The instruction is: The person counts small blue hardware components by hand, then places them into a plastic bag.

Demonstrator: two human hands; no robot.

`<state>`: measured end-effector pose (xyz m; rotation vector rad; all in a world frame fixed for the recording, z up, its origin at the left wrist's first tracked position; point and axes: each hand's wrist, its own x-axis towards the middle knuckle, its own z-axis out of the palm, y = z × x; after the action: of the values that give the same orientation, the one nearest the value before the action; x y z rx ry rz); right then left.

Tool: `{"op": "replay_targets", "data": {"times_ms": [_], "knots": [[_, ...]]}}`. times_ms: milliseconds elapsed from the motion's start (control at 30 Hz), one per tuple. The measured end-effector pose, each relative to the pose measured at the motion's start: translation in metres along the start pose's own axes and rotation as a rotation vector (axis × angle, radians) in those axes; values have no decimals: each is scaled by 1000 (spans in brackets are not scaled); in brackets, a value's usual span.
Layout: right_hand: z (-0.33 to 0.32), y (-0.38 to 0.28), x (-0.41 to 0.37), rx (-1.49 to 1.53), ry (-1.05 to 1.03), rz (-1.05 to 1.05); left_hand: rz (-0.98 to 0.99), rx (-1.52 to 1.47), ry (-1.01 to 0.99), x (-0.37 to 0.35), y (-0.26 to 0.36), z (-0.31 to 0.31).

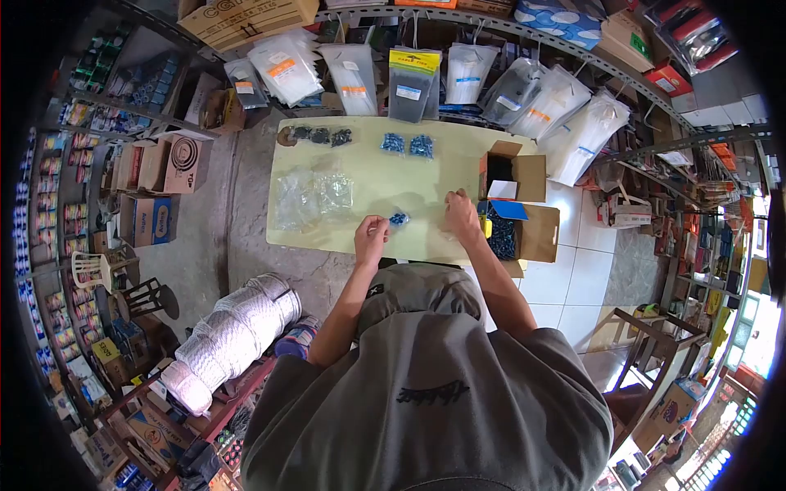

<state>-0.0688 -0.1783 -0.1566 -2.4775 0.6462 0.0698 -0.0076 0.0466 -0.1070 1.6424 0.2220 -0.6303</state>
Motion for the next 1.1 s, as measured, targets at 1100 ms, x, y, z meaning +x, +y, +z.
{"op": "replay_targets", "data": {"times_ms": [1100], "knots": [[12, 30, 14, -510, -3, -39, 18, 236, -386, 40, 13, -40]]}}
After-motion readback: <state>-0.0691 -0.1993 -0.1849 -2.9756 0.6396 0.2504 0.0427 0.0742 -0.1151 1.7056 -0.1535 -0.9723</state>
